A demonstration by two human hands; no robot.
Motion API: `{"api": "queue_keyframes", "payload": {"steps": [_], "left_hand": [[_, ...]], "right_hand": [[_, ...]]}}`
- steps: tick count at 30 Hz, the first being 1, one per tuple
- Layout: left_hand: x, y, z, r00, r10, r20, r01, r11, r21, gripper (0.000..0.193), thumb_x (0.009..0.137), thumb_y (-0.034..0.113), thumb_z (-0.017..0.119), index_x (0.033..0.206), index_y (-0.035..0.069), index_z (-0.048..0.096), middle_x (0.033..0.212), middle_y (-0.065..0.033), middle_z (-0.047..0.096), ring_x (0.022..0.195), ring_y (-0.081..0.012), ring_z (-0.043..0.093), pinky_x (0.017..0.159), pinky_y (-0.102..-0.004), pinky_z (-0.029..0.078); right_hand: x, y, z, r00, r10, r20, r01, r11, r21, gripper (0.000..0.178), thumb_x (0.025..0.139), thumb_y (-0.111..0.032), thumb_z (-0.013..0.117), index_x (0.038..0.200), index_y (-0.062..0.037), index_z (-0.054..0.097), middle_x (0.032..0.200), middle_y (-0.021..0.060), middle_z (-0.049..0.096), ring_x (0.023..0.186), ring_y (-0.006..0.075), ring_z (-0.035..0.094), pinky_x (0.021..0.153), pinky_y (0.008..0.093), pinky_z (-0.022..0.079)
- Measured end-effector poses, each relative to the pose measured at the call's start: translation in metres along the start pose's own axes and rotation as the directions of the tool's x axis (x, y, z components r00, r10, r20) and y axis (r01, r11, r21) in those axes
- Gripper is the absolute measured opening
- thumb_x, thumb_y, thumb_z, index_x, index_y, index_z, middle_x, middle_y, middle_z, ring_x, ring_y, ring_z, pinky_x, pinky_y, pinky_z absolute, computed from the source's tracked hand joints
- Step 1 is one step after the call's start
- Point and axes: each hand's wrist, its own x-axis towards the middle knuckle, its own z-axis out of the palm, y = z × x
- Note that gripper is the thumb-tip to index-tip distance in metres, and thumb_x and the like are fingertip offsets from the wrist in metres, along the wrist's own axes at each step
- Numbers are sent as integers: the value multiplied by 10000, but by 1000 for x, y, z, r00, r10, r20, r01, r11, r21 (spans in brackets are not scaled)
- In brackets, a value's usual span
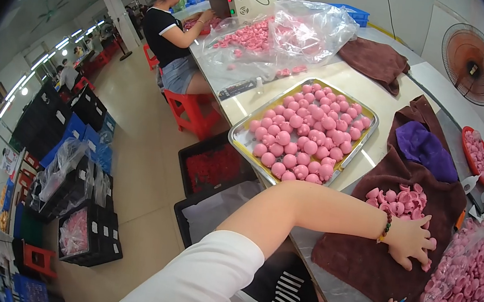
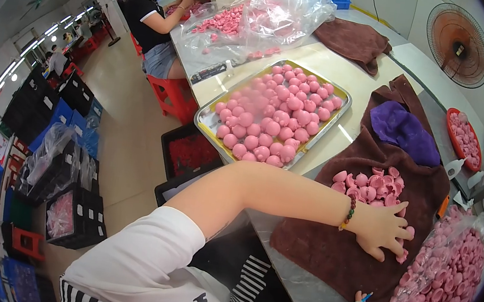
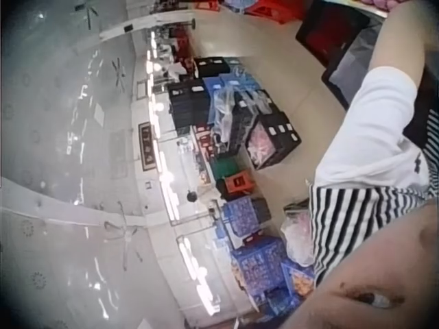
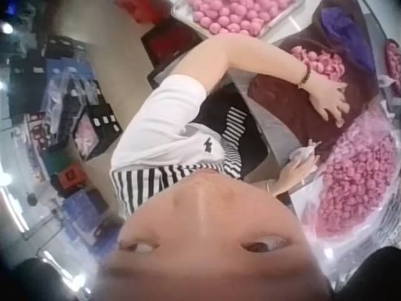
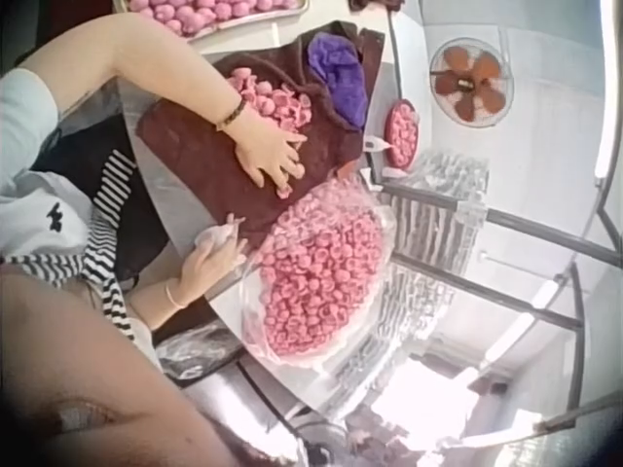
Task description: Glue and assemble two halves of pink plastic toy parts at a factory workbench.
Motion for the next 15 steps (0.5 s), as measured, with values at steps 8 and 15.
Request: {"api": "queue_keyframes", "payload": {"steps": [8, 15], "left_hand": [[28, 11, 11, 981, -27, -191, 22, 999, -29, 478, 713, 473, 585, 1099, 201, 514, 1093, -143, 460, 1058, -326, 419, 917, -644, 223], [44, -9, 44, 992, -87, -93, 78, 992, -99, 415, 724, 470, 569, 986, 148, 582, 984, -99, 510, 935, -285, 477, 813, -470, 371]], "right_hand": [[0, -1, 1, 1000, 28, 12, -28, 999, 28, 501, 875, -338, 438, 1197, 45, 443, 1253, 264, 409, 1193, 391, 352, 1010, 429, 233], [1, -1, 4, 1000, 15, -8, -15, 999, 35, 503, 876, -349, 425, 1186, 47, 450, 1247, 273, 409, 1187, 397, 354, 1004, 432, 239]]}}
